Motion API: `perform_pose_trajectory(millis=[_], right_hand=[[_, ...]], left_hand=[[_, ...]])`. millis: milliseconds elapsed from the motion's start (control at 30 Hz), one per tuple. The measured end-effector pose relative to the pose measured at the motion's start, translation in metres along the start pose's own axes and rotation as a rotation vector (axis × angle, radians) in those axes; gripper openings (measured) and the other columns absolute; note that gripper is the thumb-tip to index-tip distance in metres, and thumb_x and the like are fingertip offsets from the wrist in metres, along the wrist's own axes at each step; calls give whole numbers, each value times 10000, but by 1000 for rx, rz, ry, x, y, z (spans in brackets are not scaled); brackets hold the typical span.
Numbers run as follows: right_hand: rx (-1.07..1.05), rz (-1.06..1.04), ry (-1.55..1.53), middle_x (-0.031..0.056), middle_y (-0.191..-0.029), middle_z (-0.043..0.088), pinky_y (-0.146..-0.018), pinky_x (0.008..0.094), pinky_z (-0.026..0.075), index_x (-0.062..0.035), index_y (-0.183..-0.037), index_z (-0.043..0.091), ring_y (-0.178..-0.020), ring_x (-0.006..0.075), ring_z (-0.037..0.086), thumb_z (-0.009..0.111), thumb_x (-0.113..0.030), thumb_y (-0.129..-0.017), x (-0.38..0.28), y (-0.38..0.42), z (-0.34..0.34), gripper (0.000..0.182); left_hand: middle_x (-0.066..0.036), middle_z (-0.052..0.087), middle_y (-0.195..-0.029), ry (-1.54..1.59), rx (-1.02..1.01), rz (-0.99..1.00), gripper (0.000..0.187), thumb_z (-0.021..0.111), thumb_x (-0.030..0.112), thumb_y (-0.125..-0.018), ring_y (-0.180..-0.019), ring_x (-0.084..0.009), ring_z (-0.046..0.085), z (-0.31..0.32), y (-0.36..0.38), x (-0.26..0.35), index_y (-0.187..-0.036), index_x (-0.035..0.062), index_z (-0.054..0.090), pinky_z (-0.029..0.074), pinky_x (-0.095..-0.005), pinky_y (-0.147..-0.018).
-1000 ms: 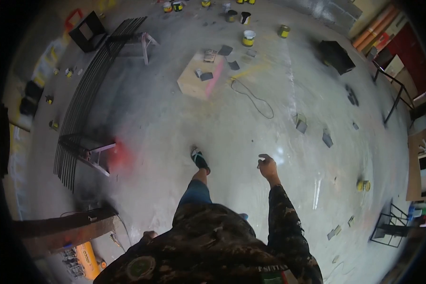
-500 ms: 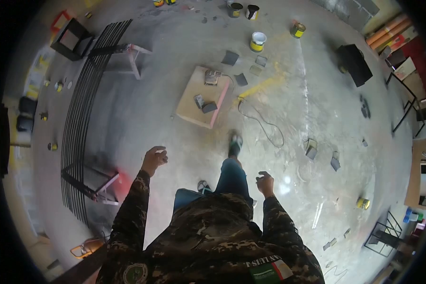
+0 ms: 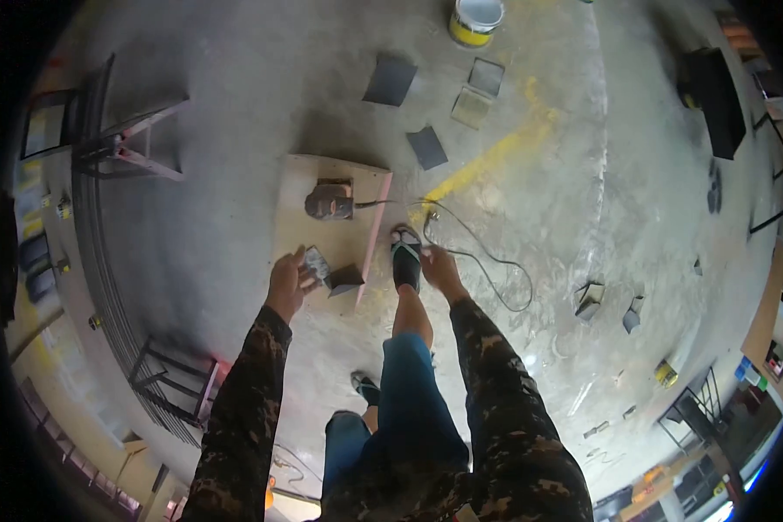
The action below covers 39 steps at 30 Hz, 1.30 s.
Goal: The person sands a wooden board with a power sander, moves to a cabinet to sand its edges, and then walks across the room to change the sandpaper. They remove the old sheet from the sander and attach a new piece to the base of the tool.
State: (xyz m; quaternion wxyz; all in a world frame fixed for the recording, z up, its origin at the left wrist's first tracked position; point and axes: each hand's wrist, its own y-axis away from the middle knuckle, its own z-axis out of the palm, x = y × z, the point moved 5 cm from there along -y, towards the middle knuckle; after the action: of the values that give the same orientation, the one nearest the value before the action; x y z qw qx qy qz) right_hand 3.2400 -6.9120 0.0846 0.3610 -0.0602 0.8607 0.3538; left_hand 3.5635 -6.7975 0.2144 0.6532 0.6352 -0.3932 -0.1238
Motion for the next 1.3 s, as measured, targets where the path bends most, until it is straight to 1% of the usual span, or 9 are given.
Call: perform_pose_trajectory(millis=[133,267,500,767,800,900,967,1100,1300], right_hand=[[107,-6,-22,236,-1023,700,-852,475,521,-43,-1058,675,-1012,430,652,587,-291,-933,-11,-142,-5,292],[9,219,58,320,-1244,600,-1013,485,461,16,-1372,446,-1177,461,574,638,-207,-884,-35,-244,-11,570],[127,-35,310,282,-1224,538,-974,518,474,5,-1329,454,-1142,442,560,611,-143,-872,-106,-382,14,505],[360,-320,681,202,-1371,465,-1026,497,457,-176,-1461,393,-1235,415,518,642,-118,-855,-110,-502,34,658],[325,-297,731,223,-1432,443,-1017,490,467,-167,-1390,512,-1290,387,494,630,-126,-868,-107,-508,30,536],[97,-258,810,247,-1301,583,-981,483,494,-138,-1209,659,-1225,348,572,611,-135,-887,-90,-510,18,325],[375,-306,92,203,-1003,705,-808,442,552,-46,-1008,698,-994,309,689,600,-181,-937,-94,-487,-15,182],[391,0,-488,135,-774,673,-570,369,511,24,-966,650,-597,235,652,585,-271,-983,-82,-443,-52,302],[478,79,-503,85,-722,633,-551,329,483,8,-940,656,-581,184,621,526,-301,-1015,-23,-408,-115,344]], left_hand=[[-195,374,-1411,-42,317,44,1009,819,446,-811,-1263,-331,458,69,-51,56,-1507,29,219,464,-547,-944],[-220,368,-1413,-99,453,44,1070,860,484,-741,-1324,-373,407,112,-99,76,-1498,41,249,445,-537,-984],[-173,500,-1185,-607,877,185,493,744,304,-842,-1049,-322,577,134,-104,96,-1236,63,570,504,-431,-883],[-156,531,-1098,-560,939,355,375,750,278,-802,-1013,-330,555,130,-104,85,-1085,64,628,490,-450,-830],[-156,531,-1098,-569,954,347,375,750,278,-802,-1013,-330,555,128,-106,86,-1085,64,628,490,-450,-830],[-154,521,-1097,-604,942,420,347,742,271,-813,-1013,-323,553,130,-103,84,-1071,77,615,479,-445,-844],[-158,521,-1099,-587,927,407,341,740,267,-817,-1015,-326,553,129,-102,86,-1071,76,615,483,-446,-840],[-184,520,-1098,-577,915,421,323,734,251,-826,-994,-338,566,131,-101,88,-1060,62,616,509,-447,-808],[-193,521,-1099,-567,917,410,320,718,228,-810,-969,-336,585,128,-102,88,-1066,58,629,522,-450,-792]])
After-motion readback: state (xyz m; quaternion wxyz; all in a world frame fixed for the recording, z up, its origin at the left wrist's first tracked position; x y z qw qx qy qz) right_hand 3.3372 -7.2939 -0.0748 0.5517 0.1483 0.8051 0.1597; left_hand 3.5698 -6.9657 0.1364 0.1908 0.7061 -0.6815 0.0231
